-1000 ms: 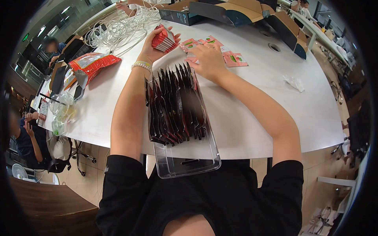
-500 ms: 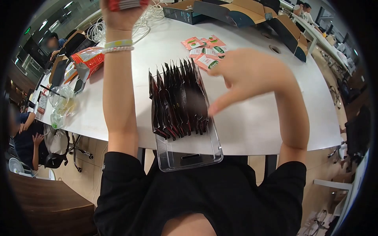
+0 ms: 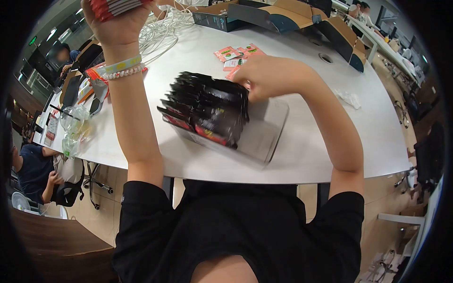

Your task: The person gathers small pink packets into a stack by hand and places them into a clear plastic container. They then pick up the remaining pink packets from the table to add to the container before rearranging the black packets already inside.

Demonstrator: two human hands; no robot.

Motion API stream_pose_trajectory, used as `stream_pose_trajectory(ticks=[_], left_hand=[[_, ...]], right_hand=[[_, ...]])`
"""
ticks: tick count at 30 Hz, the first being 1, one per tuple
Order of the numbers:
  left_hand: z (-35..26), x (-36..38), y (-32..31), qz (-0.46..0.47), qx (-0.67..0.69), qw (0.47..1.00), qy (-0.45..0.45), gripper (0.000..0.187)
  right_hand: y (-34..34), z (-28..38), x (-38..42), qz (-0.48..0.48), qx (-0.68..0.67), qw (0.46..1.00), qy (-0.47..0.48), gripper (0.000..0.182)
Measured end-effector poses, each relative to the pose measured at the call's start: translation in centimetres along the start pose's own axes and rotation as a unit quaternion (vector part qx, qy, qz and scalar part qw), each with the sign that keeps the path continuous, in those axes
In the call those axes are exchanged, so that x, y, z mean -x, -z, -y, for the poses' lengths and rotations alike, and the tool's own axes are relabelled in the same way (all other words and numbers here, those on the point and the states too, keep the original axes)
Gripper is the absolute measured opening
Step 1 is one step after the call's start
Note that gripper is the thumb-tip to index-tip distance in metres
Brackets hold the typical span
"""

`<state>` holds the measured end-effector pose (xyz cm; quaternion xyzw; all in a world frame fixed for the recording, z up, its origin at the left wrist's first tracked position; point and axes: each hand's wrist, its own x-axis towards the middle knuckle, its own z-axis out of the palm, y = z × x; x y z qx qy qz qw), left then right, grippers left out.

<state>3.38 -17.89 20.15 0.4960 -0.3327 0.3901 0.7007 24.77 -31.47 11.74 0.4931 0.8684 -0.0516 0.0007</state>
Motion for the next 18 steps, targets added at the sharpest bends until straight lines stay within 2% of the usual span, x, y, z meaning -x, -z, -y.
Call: stream_pose_trajectory(ticks=[3,4,7,10,13,15,16,18], left_hand=[[1.6,-0.2,-0.6,-0.010,-0.069,0.998,-0.008,0.058],[1.9,-0.5,-0.5,0.016,-0.058,0.998,0.012,0.055],[2.9,-0.4,-0.5,-0.004,-0.048,0.998,0.038,0.052],[3.9,-0.5,-0.2,0.024,-0.054,0.996,0.074,0.049],[5.3,-0.7,-0.3,0.015,-0.057,0.993,0.102,0.053],[6.0,-0.1,-0.8,-0.022,-0.109,0.987,0.114,0.056],[6.6,-0.1,-0.7,-0.021,-0.080,0.988,0.128,0.060],[7.4,0.0,-0.6,-0.008,-0.079,0.981,0.178,0.057]], right_hand=[[-2.2,-2.5,-1.9,-0.152,-0.068,0.984,0.063,0.040],[-3.2,-3.1,-2.6,-0.167,-0.107,0.980,0.036,0.042],[-3.6,-4.0,-3.4,-0.147,-0.166,0.975,0.028,0.044],[-4.2,-4.1,-3.7,-0.160,-0.185,0.969,0.029,0.047],[-3.8,-3.2,-3.5,-0.131,-0.244,0.961,0.000,0.040],[-3.1,-2.8,-3.0,-0.146,-0.179,0.973,0.026,0.033],[-2.6,-2.7,-2.7,-0.154,-0.147,0.976,0.038,0.032],[-0.6,-3.7,-1.2,-0.212,-0.118,0.970,0.008,0.031]])
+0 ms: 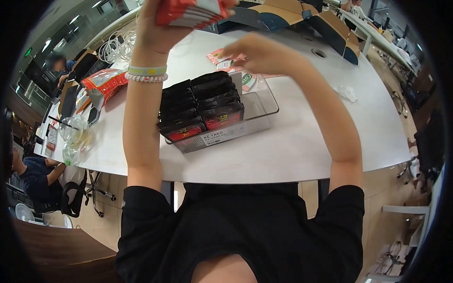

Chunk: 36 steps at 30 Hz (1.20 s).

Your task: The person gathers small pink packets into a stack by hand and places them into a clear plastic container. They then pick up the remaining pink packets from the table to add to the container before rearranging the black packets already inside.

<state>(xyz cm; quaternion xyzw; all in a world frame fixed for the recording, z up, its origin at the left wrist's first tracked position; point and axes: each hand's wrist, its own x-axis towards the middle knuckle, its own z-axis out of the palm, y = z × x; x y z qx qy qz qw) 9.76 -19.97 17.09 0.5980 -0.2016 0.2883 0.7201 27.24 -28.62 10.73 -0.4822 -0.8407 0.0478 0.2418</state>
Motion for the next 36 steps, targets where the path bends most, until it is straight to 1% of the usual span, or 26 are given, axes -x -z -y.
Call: stream_pose_trajectory(ticks=[1,3,4,6,7,8,10,11,13,14,16,17,18,20,21,22,23,24,25,27,28,29,31,34,36], left_hand=[[0.3,0.0,-0.1,0.007,-0.001,1.000,0.023,0.056],[0.9,0.5,-0.9,0.002,-0.013,0.998,0.056,0.049],[1.0,0.7,-1.1,-0.001,-0.020,0.997,0.071,0.046],[1.1,0.8,-0.8,-0.008,-0.061,0.993,0.097,0.038],[1.2,0.9,-0.7,-0.011,-0.081,0.990,0.112,0.034],[1.3,0.8,-0.4,-0.019,-0.090,0.988,0.122,0.029],[1.1,1.1,-0.6,-0.026,-0.098,0.988,0.120,0.029],[1.0,1.3,-0.7,-0.028,-0.103,0.987,0.120,0.029],[0.6,1.2,-0.1,-0.004,-0.122,0.983,0.137,0.030],[0.4,1.2,0.1,0.008,-0.131,0.981,0.144,0.030],[-0.6,1.5,-0.9,-0.012,-0.190,0.976,0.107,0.033],[-1.5,1.7,-1.4,-0.001,-0.203,0.974,0.096,0.041],[-2.8,1.8,-2.0,0.028,-0.208,0.974,0.084,0.049],[-5.1,2.0,-3.2,0.068,-0.223,0.971,0.061,0.067],[-5.4,2.4,-3.5,0.039,-0.213,0.976,0.038,0.069],[-5.6,2.8,-3.9,0.011,-0.204,0.979,0.013,0.071],[-5.9,3.2,-4.2,-0.018,-0.197,0.980,-0.012,0.073],[-5.9,3.5,-4.3,-0.032,-0.254,0.966,-0.039,0.074],[-5.9,3.8,-4.6,-0.042,-0.278,0.958,-0.062,0.074],[-5.8,4.3,-5.1,-0.065,-0.327,0.937,-0.106,0.074],[-6.1,4.5,-5.0,-0.066,-0.329,0.936,-0.110,0.073],[-6.2,4.6,-5.0,-0.066,-0.328,0.935,-0.115,0.072],[-6.4,4.7,-5.1,-0.068,-0.327,0.934,-0.124,0.070],[-6.4,5.1,-5.5,-0.093,-0.328,0.932,-0.126,0.073],[-6.5,4.9,-5.1,-0.078,-0.335,0.934,-0.093,0.075]], right_hand=[[1.5,-0.2,0.5,-0.029,0.018,0.999,-0.008,0.031],[4.5,0.3,1.5,-0.140,0.043,0.989,-0.030,0.038],[5.9,0.6,1.9,-0.146,0.031,0.989,0.018,0.047],[7.3,1.2,2.0,-0.118,-0.112,0.987,0.013,0.068],[7.7,1.8,2.0,-0.104,-0.184,0.977,0.008,0.078],[7.6,2.7,2.1,-0.123,-0.194,0.973,0.009,0.077],[6.6,5.7,2.0,-0.165,-0.214,0.963,0.009,0.076],[6.3,5.2,1.9,-0.177,-0.210,0.961,0.016,0.077],[5.8,3.5,1.3,-0.200,-0.202,0.958,0.030,0.079],[5.8,3.2,1.2,-0.197,-0.189,0.962,0.035,0.083],[5.8,2.1,1.6,-0.179,-0.119,0.975,0.057,0.066],[5.9,1.7,1.7,-0.169,-0.084,0.980,0.069,0.058],[5.8,2.8,1.9,-0.162,-0.082,0.983,0.031,0.051],[5.8,3.3,2.1,-0.082,-0.047,0.995,-0.003,0.041],[5.6,3.4,2.3,-0.043,-0.031,0.998,-0.020,0.037],[4.9,3.7,2.2,-0.070,-0.072,0.995,0.014,0.029],[4.8,3.9,2.2,-0.070,-0.052,0.996,0.021,0.027],[4.8,4.1,2.1,-0.070,-0.033,0.997,0.029,0.025],[4.8,4.3,2.1,-0.068,-0.013,0.997,0.037,0.023],[4.9,5.0,2.1,0.087,0.075,0.992,-0.059,0.015],[4.9,5.4,2.1,0.163,0.119,0.974,-0.106,0.011],[4.1,5.5,2.3,0.217,0.170,0.952,-0.132,0.007],[1.4,3.1,2.4,0.235,0.190,0.952,-0.047,0.009],[-1.3,3.1,1.4,0.264,0.257,0.928,-0.046,0.008],[-1.7,4.7,1.4,0.272,0.217,0.936,-0.051,0.012]])
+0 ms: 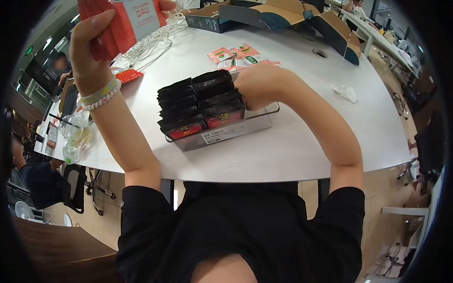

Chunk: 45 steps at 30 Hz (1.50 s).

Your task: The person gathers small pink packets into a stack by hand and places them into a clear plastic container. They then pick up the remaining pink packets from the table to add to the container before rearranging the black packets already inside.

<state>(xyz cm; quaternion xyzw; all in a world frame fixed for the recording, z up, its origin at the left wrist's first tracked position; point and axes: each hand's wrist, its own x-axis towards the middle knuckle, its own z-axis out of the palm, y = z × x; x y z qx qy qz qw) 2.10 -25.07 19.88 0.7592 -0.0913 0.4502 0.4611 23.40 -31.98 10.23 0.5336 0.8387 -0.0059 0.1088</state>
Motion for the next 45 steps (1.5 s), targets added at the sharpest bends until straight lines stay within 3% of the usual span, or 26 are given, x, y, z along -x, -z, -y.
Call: stream_pose_trajectory(ticks=[8,11,13,15,17,18,20,22,23,25,27,29,31,32,35,36,39,41,43,44,45], left_hand=[[2.8,-1.9,-3.1,0.140,-0.002,0.976,0.169,0.068],[4.6,-2.4,-3.3,0.185,0.008,0.967,0.176,0.066],[5.0,-2.2,-3.4,0.195,0.002,0.964,0.179,0.066],[5.1,-2.2,-3.4,0.196,0.035,0.964,0.175,0.062],[6.1,-2.6,-2.5,0.215,0.082,0.959,0.166,0.056],[5.7,-2.8,-1.9,0.237,0.109,0.949,0.178,0.052],[4.6,-2.9,-0.9,0.251,0.139,0.939,0.192,0.045],[4.3,-2.1,-1.8,0.202,0.119,0.954,0.185,0.039],[4.5,-1.9,-2.2,0.185,0.097,0.960,0.188,0.037],[5.3,-1.9,-2.8,0.175,0.054,0.961,0.208,0.035],[5.5,-2.3,-2.7,0.228,0.076,0.945,0.223,0.035],[5.1,-2.5,-2.1,0.315,0.162,0.910,0.217,0.037],[5.0,-2.4,-2.3,0.313,0.142,0.916,0.207,0.039],[5.0,-2.1,-2.6,0.268,0.078,0.939,0.201,0.040],[3.8,-1.8,-2.6,0.206,-0.001,0.952,0.225,0.052],[2.1,-1.4,-3.1,0.176,-0.017,0.954,0.242,0.055],[2.2,-2.4,0.7,0.268,0.115,0.929,0.228,0.064],[2.8,-1.0,1.0,0.138,-0.069,0.968,0.200,0.064],[1.6,-0.6,0.8,0.098,-0.042,0.974,0.202,0.066],[0.3,-0.4,0.8,0.086,-0.015,0.972,0.218,0.066],[0.7,-0.3,1.6,0.078,-0.027,0.974,0.212,0.068]], right_hand=[[0.0,1.0,0.1,0.033,-0.108,0.990,-0.084,0.013],[0.8,0.1,0.1,0.035,-0.009,0.999,-0.006,0.015],[0.8,-1.5,2.0,-0.119,-0.112,0.986,0.009,0.016],[3.1,-2.4,3.2,-0.122,-0.118,0.983,-0.073,0.020],[4.2,-2.6,5.3,-0.276,-0.110,0.950,-0.093,0.025],[4.3,-4.2,5.4,-0.327,-0.109,0.939,-0.003,0.036],[4.6,-5.2,5.9,-0.405,-0.088,0.910,0.035,0.038],[5.2,-3.1,6.2,-0.482,-0.086,0.872,0.010,0.052],[5.4,-1.7,6.0,-0.514,-0.112,0.850,-0.020,0.068],[6.0,-0.9,6.0,-0.520,-0.136,0.842,-0.031,0.085],[6.7,-0.8,6.2,-0.472,-0.136,0.871,0.002,0.084],[7.0,-0.2,6.5,-0.491,-0.168,0.852,0.070,0.062],[6.8,-1.2,5.8,-0.500,-0.247,0.827,0.078,0.047],[6.8,-1.1,6.4,-0.491,-0.340,0.800,0.055,0.029],[6.3,-3.5,6.2,-0.518,-0.326,0.787,0.075,0.025],[5.9,-4.6,6.3,-0.491,-0.320,0.805,0.088,0.029],[4.5,-8.4,6.4,-0.394,-0.303,0.865,0.072,0.031],[4.3,-8.2,6.0,-0.307,-0.235,0.920,0.060,0.023],[4.5,-6.9,5.3,-0.199,-0.143,0.969,0.030,0.017],[3.8,-5.4,4.6,-0.227,-0.128,0.965,0.003,0.012],[3.3,-5.4,3.5,-0.191,-0.103,0.976,-0.025,0.016]])
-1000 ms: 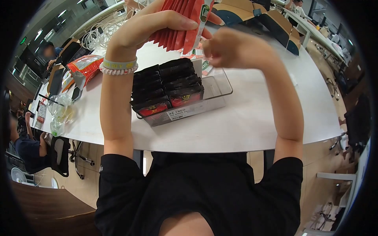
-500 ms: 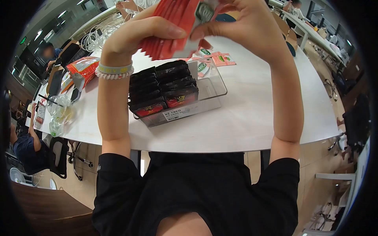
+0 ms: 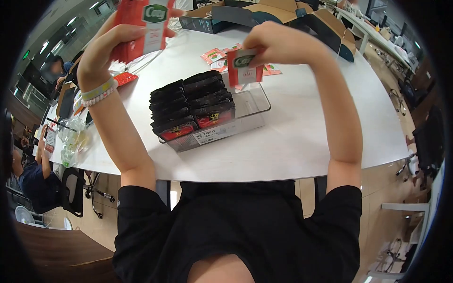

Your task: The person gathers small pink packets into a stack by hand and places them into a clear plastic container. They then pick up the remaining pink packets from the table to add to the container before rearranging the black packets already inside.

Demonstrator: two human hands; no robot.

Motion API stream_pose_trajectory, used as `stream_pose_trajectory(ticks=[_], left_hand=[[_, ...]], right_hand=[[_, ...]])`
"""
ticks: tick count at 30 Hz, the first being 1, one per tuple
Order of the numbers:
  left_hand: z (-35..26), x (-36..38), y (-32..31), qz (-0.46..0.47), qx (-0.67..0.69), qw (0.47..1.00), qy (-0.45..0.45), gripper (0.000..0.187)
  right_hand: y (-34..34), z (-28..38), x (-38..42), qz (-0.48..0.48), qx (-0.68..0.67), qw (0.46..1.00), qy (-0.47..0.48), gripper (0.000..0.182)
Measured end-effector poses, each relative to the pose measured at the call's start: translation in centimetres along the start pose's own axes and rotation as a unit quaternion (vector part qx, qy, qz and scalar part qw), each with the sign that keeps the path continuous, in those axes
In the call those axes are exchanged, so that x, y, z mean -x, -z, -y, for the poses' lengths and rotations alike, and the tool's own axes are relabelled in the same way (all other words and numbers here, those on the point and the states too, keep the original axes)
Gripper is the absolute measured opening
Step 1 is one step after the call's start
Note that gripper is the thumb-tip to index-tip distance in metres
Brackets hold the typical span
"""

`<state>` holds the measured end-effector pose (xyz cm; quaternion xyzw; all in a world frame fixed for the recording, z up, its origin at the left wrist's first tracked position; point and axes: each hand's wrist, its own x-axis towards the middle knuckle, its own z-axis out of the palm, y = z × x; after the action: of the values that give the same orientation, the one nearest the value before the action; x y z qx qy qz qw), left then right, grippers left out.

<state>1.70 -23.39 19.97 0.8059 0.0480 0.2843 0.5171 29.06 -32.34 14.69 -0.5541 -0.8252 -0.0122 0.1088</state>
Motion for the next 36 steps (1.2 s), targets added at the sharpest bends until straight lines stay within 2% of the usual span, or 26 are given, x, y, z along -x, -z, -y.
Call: stream_pose_trajectory(ticks=[2,5,8,11,14,17,20,21,24,27,30,33,36], left_hand=[[0.4,0.1,0.9,-0.003,0.001,1.000,-0.024,0.070],[0.5,0.4,1.2,0.013,0.035,0.997,-0.060,0.075],[0.8,0.8,1.4,0.057,-0.052,0.993,-0.089,0.049],[0.0,0.6,0.9,0.008,0.033,0.998,-0.044,0.075],[-0.1,0.8,0.8,0.001,0.038,0.999,-0.038,0.076],[-0.3,0.9,0.8,-0.005,0.041,0.999,-0.031,0.077],[-0.1,0.8,0.8,0.011,0.066,0.997,-0.049,0.077],[-0.1,0.7,0.8,0.014,0.062,0.997,-0.050,0.077],[-0.1,0.8,1.0,0.020,0.048,0.997,-0.049,0.078],[-0.2,0.9,1.1,0.019,0.031,0.998,-0.042,0.078],[-0.2,0.9,0.8,0.014,0.024,0.999,-0.044,0.078],[-0.1,0.8,0.7,0.018,0.019,0.999,-0.044,0.076],[0.0,0.1,0.1,0.040,0.011,0.998,-0.037,0.074]], right_hand=[[-1.8,0.7,-0.8,-0.030,-0.037,0.999,0.007,0.016],[-4.1,0.2,-1.7,-0.041,0.075,0.996,0.025,0.012],[-2.9,1.7,-2.0,-0.006,0.005,1.000,-0.028,0.010],[-2.8,1.2,-2.0,-0.034,-0.129,0.991,-0.019,0.014],[-3.7,-0.5,-2.5,-0.013,-0.020,1.000,-0.004,0.020],[-5.7,-1.3,-2.9,-0.071,0.035,0.995,0.064,0.027],[-7.1,-1.5,-3.0,-0.039,-0.011,0.997,0.063,0.030],[-7.2,-1.1,-3.0,-0.009,-0.019,0.999,0.026,0.028],[-8.0,-1.5,-3.4,0.047,-0.016,0.998,0.026,0.026],[-7.2,-1.0,-3.6,0.137,0.000,0.990,-0.022,0.025],[-5.5,0.9,-3.0,0.279,-0.100,0.943,-0.152,0.026],[-5.2,1.7,-2.8,0.291,-0.066,0.943,-0.145,0.034],[-4.6,0.5,-1.4,0.173,-0.005,0.985,-0.012,0.041]])
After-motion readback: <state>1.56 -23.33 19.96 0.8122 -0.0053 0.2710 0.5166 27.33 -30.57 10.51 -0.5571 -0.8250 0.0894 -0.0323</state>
